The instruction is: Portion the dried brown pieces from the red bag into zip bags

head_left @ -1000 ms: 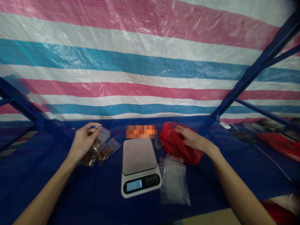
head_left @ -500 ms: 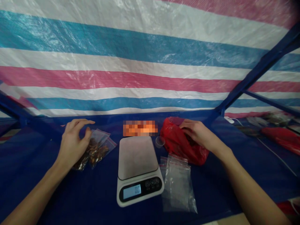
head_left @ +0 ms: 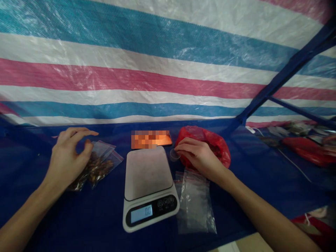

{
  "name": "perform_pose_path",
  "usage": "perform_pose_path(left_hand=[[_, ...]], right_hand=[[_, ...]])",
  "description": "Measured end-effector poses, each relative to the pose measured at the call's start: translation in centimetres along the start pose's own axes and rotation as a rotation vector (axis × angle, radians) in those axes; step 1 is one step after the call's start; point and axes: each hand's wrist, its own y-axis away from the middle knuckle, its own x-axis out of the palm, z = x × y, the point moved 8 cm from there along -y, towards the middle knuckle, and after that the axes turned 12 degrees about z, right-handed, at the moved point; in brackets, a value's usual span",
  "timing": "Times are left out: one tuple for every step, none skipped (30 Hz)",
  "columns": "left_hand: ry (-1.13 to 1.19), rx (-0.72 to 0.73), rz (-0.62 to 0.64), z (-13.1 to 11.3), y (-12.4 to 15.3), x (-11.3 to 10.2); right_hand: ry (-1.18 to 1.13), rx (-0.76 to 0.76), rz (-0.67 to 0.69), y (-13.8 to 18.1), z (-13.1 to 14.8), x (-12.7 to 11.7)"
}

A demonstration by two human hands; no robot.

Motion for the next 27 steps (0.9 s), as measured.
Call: perform_pose_path(left_hand=[[-0.002, 0.001, 0.002, 0.0, 0.0, 0.0], [-0.003, 0.004, 0.002, 0.0, 0.0, 0.0], [-0.005, 0.006, 0.002, 0.0, 0.0, 0.0], [-0.006, 0.006, 0.003, 0.0, 0.1, 0.0], [-0.004, 0.004, 0.003, 0.0, 0.1, 0.0], [0.000, 0.000, 0.005, -0.1, 0.1, 0.0], [0.008, -0.004, 0.005, -0.1, 0.1, 0.0], [0.016, -0.007, 0.007, -0.1, 0.2, -0.1], [0.023, -0.007, 0.004, -0.1, 0.2, -0.1], [0.023, -0.004, 0.000, -0.2, 0.2, -0.2], [0.015, -0.003, -0.005, -0.3, 0.2, -0.2], [0.002, -0.004, -0.012, -0.3, 0.2, -0.3], [-0.012, -0.005, -0.016, -0.4, 0.2, -0.4], [-0.024, -0.006, -0.017, -0.5, 0.2, -0.4], [-0.032, -0.006, -0.014, -0.6, 0.2, -0.4], [-0.034, -0.004, -0.008, -0.7, 0.1, -0.4], [-0.034, -0.002, -0.003, -0.8, 0.1, -0.3], [-0.034, 0.001, -0.002, -0.9, 0.1, -0.4], [-0.037, 0.006, 0.002, -1.0, 0.1, -0.3], [-0.041, 0.012, 0.007, -1.1, 0.1, -0.3], [-0.048, 0.018, 0.013, -1.1, 0.1, -0.3], [-0.057, 0.022, 0.018, -1.1, 0.1, -0.2], [-0.065, 0.024, 0.025, -1.1, 0.1, -0.2], [-0.071, 0.026, 0.029, -1.1, 0.1, -0.2], [-0.074, 0.031, 0.029, -1.1, 0.1, -0.2], [-0.075, 0.040, 0.027, -1.1, 0.1, -0.2], [-0.074, 0.051, 0.029, -1.1, 0.1, -0.1]], right_hand=[[0.012, -0.006, 0.015, 0.1, -0.1, 0.3], [0.025, -0.011, 0.029, 0.1, -0.2, 0.5], [0.036, -0.016, 0.046, 0.2, -0.2, 0.7], [0.046, -0.021, 0.061, 0.2, -0.1, 0.8], [0.057, -0.023, 0.078, 0.3, -0.1, 0.9], [0.066, -0.026, 0.094, 0.3, 0.0, 0.9], [0.076, -0.025, 0.108, 0.3, 0.0, 1.0], [0.085, -0.023, 0.121, 0.3, 0.0, 1.0], [0.093, -0.022, 0.131, 0.3, 0.0, 1.0], [0.097, -0.021, 0.141, 0.3, 0.0, 1.1], [0.100, -0.023, 0.146, 0.3, 0.0, 1.1], [0.103, -0.026, 0.147, 0.3, 0.0, 1.0], [0.108, -0.030, 0.141, 0.3, 0.0, 1.0], [0.112, -0.039, 0.128, 0.3, 0.0, 0.9], [0.117, -0.049, 0.108, 0.3, 0.1, 0.8], [0.120, -0.059, 0.087, 0.3, 0.2, 0.8], [0.121, -0.066, 0.066, 0.2, 0.3, 0.8], [0.120, -0.071, 0.047, 0.1, 0.4, 0.8], [0.121, -0.076, 0.026, 0.1, 0.5, 0.9], [0.124, -0.082, 0.007, 0.0, 0.5, 1.0], [0.130, -0.092, -0.014, -0.1, 0.5, 1.1], [0.141, -0.108, -0.031, -0.2, 0.5, 1.2], [0.154, -0.127, -0.045, -0.2, 0.5, 1.4], [0.168, -0.145, -0.054, -0.2, 0.5, 1.6], [0.181, -0.158, -0.061, -0.3, 0.4, 1.8], [0.194, -0.168, -0.064, -0.3, 0.3, 2.0], [0.205, -0.172, -0.068, -0.3, 0.2, 2.2]])
